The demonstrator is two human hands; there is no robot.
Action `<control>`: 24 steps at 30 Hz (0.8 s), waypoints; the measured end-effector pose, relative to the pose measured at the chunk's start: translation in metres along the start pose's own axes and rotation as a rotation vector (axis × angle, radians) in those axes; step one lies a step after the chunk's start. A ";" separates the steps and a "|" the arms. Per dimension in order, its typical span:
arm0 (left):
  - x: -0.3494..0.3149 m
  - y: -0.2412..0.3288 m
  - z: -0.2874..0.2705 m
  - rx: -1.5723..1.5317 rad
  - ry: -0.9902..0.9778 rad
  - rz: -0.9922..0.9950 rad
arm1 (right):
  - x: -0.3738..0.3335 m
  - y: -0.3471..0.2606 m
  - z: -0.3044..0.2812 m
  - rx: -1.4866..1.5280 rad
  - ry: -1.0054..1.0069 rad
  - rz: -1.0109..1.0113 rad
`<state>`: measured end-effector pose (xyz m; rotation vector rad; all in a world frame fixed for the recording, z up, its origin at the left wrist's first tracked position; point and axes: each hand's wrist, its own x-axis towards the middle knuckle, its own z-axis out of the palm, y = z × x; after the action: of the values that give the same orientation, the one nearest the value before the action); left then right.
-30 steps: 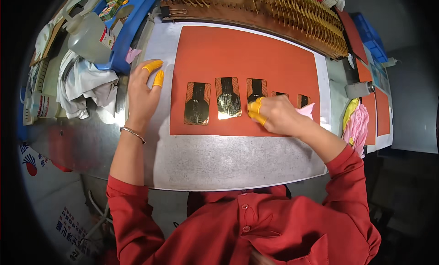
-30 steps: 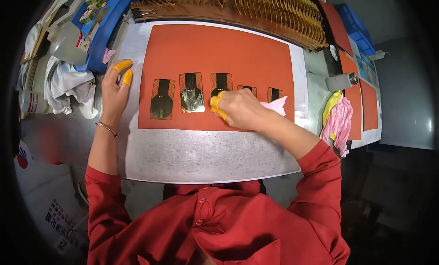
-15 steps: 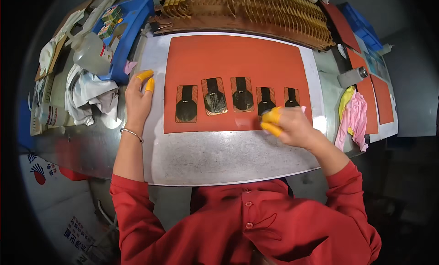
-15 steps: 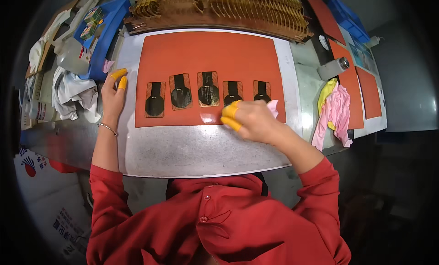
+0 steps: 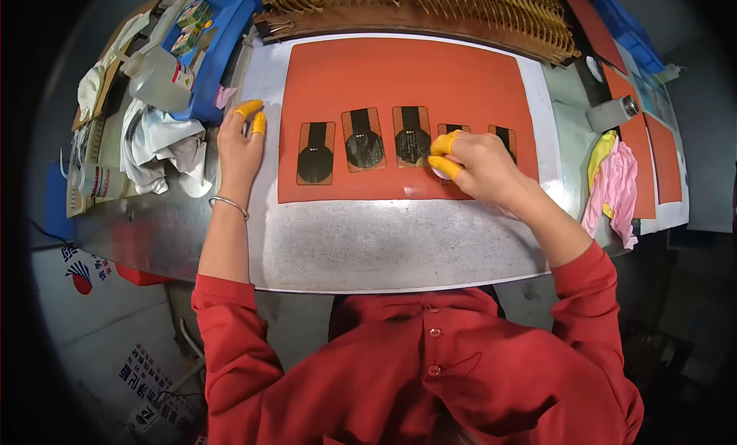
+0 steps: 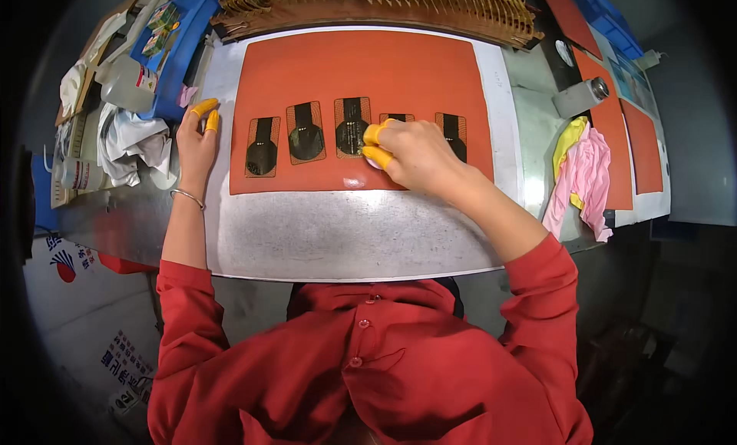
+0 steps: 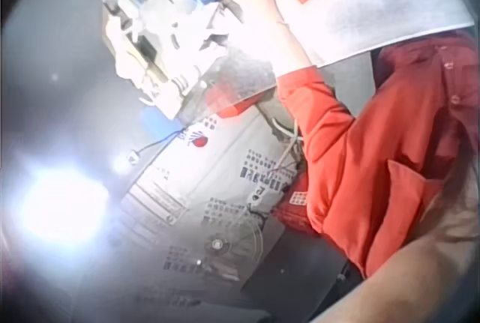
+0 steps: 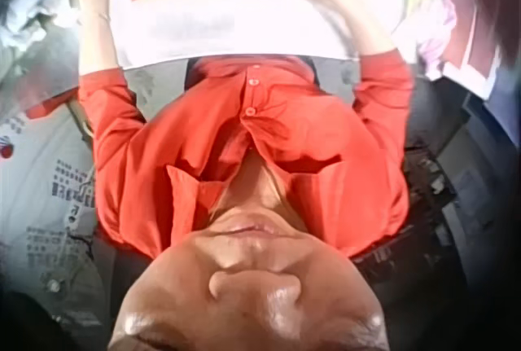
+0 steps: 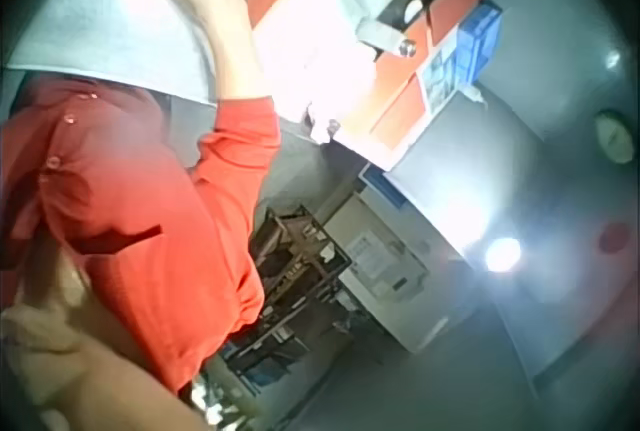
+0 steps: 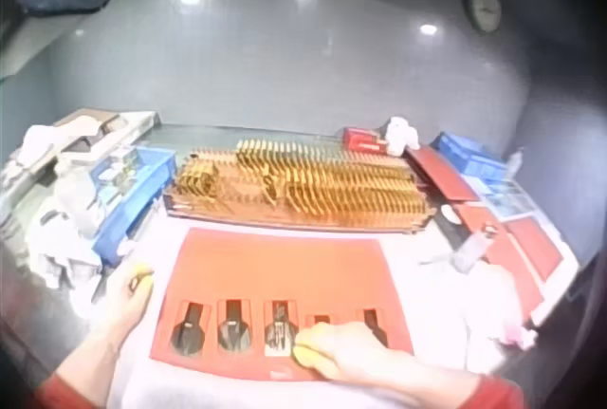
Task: The person wipes the surface of several dark, bottle-shaped decorative items arranged on a red mat using a yellow cloth. The person cleans each item individually, moving from one to the next, and occasionally wipes the surrounding mat area.
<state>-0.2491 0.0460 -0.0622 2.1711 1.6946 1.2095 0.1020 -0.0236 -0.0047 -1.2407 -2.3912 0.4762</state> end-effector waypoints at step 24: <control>-0.002 -0.001 -0.001 -0.128 0.001 -0.023 | 0.012 0.011 0.036 -0.321 0.037 -0.114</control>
<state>-0.2502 0.0444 -0.0628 2.0709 1.5914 1.2759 0.0856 -0.0118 -0.0388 -1.2172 -2.5592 0.0341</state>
